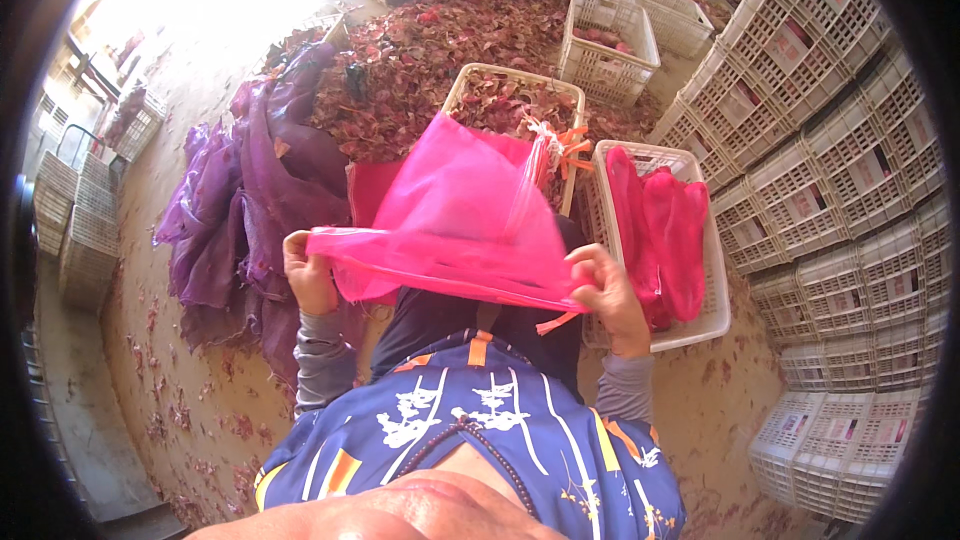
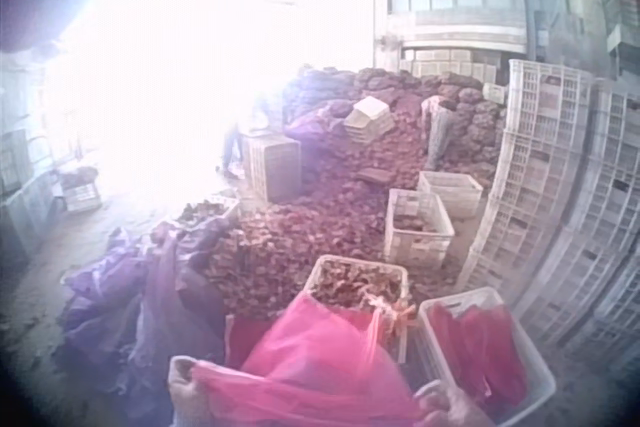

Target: The person takes pink mesh bags, stretches them open, and fits them over plastic baskets filled with onions and red onion skins.

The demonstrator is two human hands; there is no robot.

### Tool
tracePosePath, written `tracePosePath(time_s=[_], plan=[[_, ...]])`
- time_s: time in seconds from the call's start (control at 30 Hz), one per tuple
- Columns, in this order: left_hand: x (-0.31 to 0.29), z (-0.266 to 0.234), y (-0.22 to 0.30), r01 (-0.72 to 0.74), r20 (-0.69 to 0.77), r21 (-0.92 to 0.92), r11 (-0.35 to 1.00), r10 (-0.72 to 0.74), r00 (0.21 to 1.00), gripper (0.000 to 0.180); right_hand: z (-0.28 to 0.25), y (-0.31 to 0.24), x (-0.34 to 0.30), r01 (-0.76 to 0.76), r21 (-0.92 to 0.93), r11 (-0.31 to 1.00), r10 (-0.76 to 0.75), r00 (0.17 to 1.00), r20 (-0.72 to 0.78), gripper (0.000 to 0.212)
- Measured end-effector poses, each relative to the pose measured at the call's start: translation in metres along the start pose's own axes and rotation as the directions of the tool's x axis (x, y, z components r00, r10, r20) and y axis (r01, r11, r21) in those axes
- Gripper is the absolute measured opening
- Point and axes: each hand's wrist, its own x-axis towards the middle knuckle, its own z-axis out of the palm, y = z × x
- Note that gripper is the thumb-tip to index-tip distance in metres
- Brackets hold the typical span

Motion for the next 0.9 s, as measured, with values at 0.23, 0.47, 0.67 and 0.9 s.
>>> tracePosePath(time_s=[0.23,0.47,0.67,0.9], plan=[[-0.004,-0.005,-0.009,0.438,0.350,-0.604,0.666,-0.271,0.896,0.015,0.003,0.011,0.018,0.093,-0.647,0.757,-0.313,0.920,-0.234,0.007],[-0.009,0.014,0.034,0.620,0.683,0.118,0.776,-0.516,0.516,0.010,-0.027,0.049,0.028,0.267,0.200,0.943,-0.105,0.807,-0.582,0.004],[-0.026,0.003,0.010,0.616,0.632,0.009,0.788,-0.482,0.607,0.023,-0.041,0.033,0.013,0.020,0.668,0.744,0.171,0.961,-0.218,0.019],[-0.002,0.015,0.006,0.477,0.523,-0.316,0.820,-0.269,0.809,0.019,-0.014,0.032,0.004,-0.073,0.627,0.776,-0.003,0.993,0.120,0.041]])
